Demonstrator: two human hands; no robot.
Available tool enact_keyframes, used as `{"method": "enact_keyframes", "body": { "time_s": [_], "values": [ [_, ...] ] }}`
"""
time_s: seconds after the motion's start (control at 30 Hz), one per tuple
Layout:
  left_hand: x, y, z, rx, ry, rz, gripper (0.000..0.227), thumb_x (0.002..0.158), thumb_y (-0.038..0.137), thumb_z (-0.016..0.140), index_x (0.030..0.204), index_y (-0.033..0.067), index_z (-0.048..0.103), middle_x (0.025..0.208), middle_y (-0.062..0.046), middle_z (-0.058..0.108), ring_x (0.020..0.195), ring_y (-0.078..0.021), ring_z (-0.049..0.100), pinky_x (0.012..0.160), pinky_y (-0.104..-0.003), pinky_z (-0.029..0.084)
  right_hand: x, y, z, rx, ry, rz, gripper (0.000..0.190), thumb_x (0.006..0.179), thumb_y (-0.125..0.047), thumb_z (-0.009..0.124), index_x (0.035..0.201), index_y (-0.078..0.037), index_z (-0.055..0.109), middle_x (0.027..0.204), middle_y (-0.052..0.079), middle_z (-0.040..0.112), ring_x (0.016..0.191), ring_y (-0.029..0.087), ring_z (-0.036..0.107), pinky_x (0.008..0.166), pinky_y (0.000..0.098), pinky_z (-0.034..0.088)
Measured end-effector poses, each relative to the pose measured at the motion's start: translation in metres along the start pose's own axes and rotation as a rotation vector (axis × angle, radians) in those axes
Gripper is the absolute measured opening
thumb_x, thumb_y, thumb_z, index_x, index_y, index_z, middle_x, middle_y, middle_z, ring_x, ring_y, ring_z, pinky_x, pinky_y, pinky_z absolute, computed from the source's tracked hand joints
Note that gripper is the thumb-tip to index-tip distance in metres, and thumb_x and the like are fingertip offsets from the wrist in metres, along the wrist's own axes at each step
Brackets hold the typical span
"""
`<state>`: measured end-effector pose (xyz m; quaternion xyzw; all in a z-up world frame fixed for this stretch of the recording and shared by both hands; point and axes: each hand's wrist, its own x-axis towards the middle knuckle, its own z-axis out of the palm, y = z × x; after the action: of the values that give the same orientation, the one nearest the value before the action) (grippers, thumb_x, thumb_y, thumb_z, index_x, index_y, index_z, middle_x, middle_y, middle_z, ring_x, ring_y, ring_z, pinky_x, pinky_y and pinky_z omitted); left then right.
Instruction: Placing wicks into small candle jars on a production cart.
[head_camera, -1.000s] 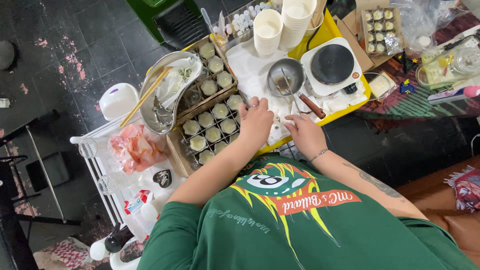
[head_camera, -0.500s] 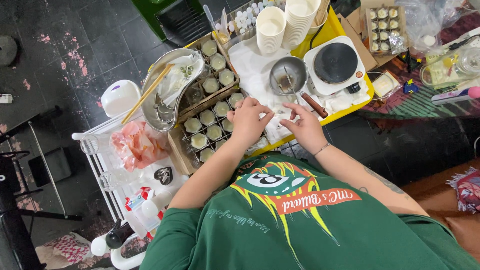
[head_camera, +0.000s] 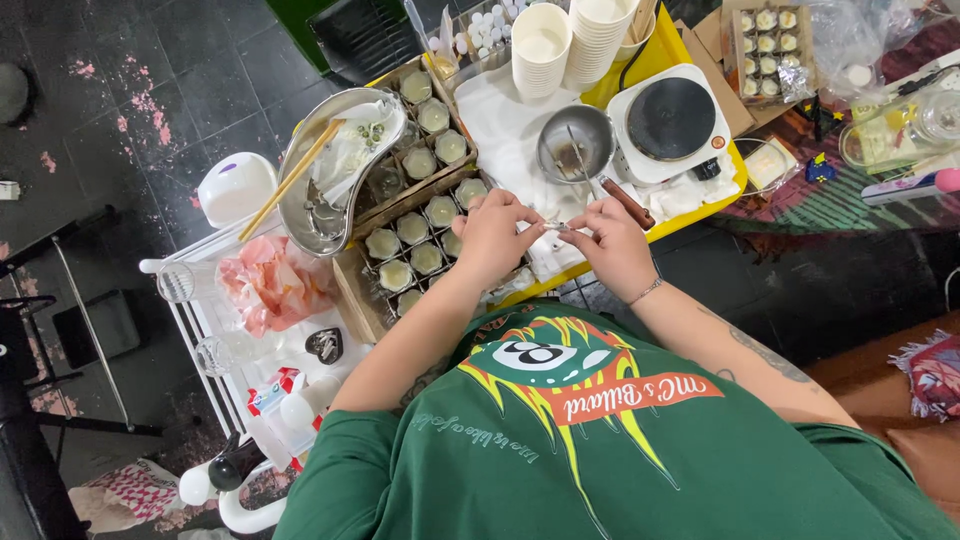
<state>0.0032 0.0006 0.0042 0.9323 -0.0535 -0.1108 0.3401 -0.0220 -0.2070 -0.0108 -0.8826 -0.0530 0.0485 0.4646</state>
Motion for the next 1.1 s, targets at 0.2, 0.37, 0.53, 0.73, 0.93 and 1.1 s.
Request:
{"method": "enact_keyframes", "body": {
  "time_s": [0.2, 0.37, 0.53, 0.73, 0.93, 1.1],
  "values": [
    [0.000, -0.007, -0.001, 0.226, 0.258, 0.353, 0.006, 0.079, 0.030, 0.080, 0.082, 0.0250, 0.078, 0.106, 0.003, 0.058, 0.117, -0.0259, 0.050, 0.086, -0.052, 0.029, -0.005, -0.001, -0.009, -0.163, -0.005, -0.138, 0.017, 0.089, -0.026, 0.078, 0.094, -0.009, 0.078, 0.099, 0.006, 0.059, 0.077, 0.021, 0.062, 0.070, 0.0339, 0.050],
    [0.003, -0.002, -0.007, 0.331, 0.209, 0.437, 0.004, 0.076, 0.025, 0.078, 0.074, 0.0228, 0.075, 0.104, 0.001, 0.055, 0.116, -0.0261, 0.050, 0.088, -0.056, 0.029, -0.006, 0.005, -0.010, -0.218, -0.037, -0.149, 0.017, 0.090, -0.027, 0.077, 0.094, -0.010, 0.078, 0.098, 0.007, 0.061, 0.082, 0.023, 0.063, 0.073, 0.0354, 0.050],
    [0.004, -0.002, -0.011, 0.345, 0.155, 0.459, 0.003, 0.078, 0.023, 0.077, 0.076, 0.0216, 0.075, 0.106, 0.001, 0.055, 0.117, -0.0242, 0.050, 0.090, -0.054, 0.030, -0.007, 0.004, -0.014, -0.261, 0.003, -0.214, 0.015, 0.090, -0.026, 0.077, 0.093, -0.012, 0.079, 0.098, 0.007, 0.060, 0.087, 0.025, 0.064, 0.074, 0.0365, 0.051],
    [0.008, -0.003, -0.017, 0.346, 0.166, 0.455, 0.005, 0.072, 0.020, 0.077, 0.076, 0.0220, 0.076, 0.106, 0.000, 0.056, 0.116, -0.0249, 0.049, 0.087, -0.052, 0.029, -0.005, 0.000, -0.019, -0.264, -0.002, -0.154, 0.015, 0.090, -0.025, 0.076, 0.093, -0.011, 0.078, 0.096, 0.006, 0.062, 0.085, 0.024, 0.064, 0.074, 0.0370, 0.051],
    [0.010, 0.002, -0.011, 0.344, 0.142, 0.402, 0.004, 0.071, 0.021, 0.079, 0.075, 0.0213, 0.076, 0.107, -0.001, 0.057, 0.115, -0.0256, 0.049, 0.087, -0.051, 0.029, -0.001, 0.004, -0.020, -0.284, 0.119, -0.325, 0.011, 0.091, -0.023, 0.077, 0.091, -0.013, 0.078, 0.094, 0.004, 0.064, 0.120, 0.034, 0.064, 0.088, 0.0395, 0.052],
    [0.009, -0.006, 0.017, 0.430, 0.138, 0.443, 0.009, 0.072, 0.025, 0.081, 0.074, 0.0189, 0.075, 0.101, 0.001, 0.056, 0.115, -0.0246, 0.051, 0.091, -0.052, 0.030, 0.001, 0.006, -0.026, -0.153, 0.096, -0.128, 0.017, 0.091, -0.023, 0.079, 0.099, -0.009, 0.078, 0.097, 0.008, 0.064, 0.092, 0.028, 0.066, 0.078, 0.0374, 0.052]
  ]
}}
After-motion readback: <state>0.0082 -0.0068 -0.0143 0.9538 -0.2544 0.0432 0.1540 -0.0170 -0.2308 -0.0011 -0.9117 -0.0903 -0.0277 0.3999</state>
